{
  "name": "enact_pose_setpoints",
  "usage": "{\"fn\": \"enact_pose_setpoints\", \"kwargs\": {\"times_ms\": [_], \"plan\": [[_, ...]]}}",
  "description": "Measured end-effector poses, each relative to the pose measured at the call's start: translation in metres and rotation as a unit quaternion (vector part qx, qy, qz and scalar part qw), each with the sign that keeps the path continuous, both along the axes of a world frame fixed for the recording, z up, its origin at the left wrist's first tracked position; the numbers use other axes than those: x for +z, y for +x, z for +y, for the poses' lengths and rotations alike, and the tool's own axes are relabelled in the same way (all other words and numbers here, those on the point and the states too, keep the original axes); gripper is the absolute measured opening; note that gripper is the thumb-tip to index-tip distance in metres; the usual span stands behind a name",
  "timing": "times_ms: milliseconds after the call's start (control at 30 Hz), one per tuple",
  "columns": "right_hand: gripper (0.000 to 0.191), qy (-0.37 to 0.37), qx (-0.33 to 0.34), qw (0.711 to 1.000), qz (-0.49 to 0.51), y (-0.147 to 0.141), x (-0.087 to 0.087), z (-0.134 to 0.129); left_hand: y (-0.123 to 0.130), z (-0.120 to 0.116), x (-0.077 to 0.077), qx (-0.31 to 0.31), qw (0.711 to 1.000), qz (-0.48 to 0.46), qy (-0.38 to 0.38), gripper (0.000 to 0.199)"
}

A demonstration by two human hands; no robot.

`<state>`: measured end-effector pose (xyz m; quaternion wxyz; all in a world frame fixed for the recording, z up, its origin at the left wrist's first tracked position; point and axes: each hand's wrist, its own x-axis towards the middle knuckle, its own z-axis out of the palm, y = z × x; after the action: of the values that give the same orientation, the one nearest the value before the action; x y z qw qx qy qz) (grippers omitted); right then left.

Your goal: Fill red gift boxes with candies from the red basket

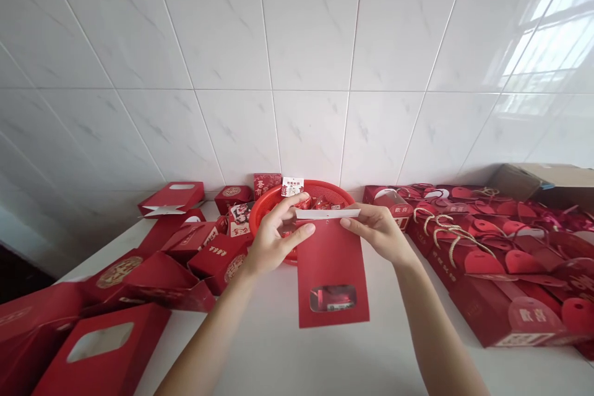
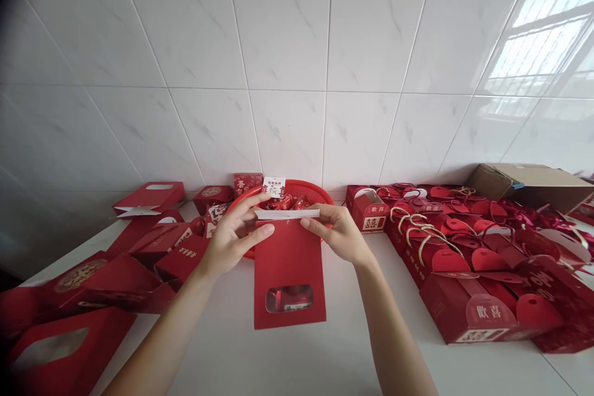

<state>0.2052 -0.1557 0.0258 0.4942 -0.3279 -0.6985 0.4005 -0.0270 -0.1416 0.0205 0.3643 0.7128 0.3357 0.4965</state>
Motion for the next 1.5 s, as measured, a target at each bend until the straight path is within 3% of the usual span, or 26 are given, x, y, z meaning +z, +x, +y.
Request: {"fn": "enact_pose_setpoints", "kwargs": {"times_ms": [133, 500, 667, 933, 1133, 1267, 1500], "plan": [[0.033, -0.002, -0.007, 1.000, -0.010, 0.002, 0.000, 0.000, -0.005, -0.001, -0.001, -0.041, 0.997, 0.070, -0.005, 0.060], [0.050, -0.012, -0.022, 0.999, -0.029, -0.001, 0.003, -0.002, -0.003, -0.001, -0.004, -0.006, 0.996, 0.072, 0.050, 0.023], [0.036, -0.007, -0.038, 0.997, -0.061, 0.000, 0.005, -0.003, -0.004, 0.000, -0.005, -0.014, 0.996, 0.058, 0.061, 0.017], [0.031, -0.007, -0.007, 0.999, -0.050, -0.003, 0.002, -0.002, -0.006, 0.001, -0.003, -0.006, 0.994, 0.056, 0.095, 0.016], [0.029, 0.009, -0.029, 0.999, -0.042, -0.001, 0.001, -0.003, -0.011, -0.002, -0.001, -0.046, 0.997, 0.055, 0.008, 0.049], [0.029, 0.005, -0.036, 0.999, -0.027, 0.000, 0.001, -0.004, -0.007, -0.002, 0.002, -0.062, 0.996, 0.035, -0.057, 0.039], [0.029, -0.001, -0.041, 0.999, -0.016, -0.002, 0.000, -0.004, -0.001, -0.004, 0.005, -0.055, 0.996, 0.016, -0.062, 0.034]]}}
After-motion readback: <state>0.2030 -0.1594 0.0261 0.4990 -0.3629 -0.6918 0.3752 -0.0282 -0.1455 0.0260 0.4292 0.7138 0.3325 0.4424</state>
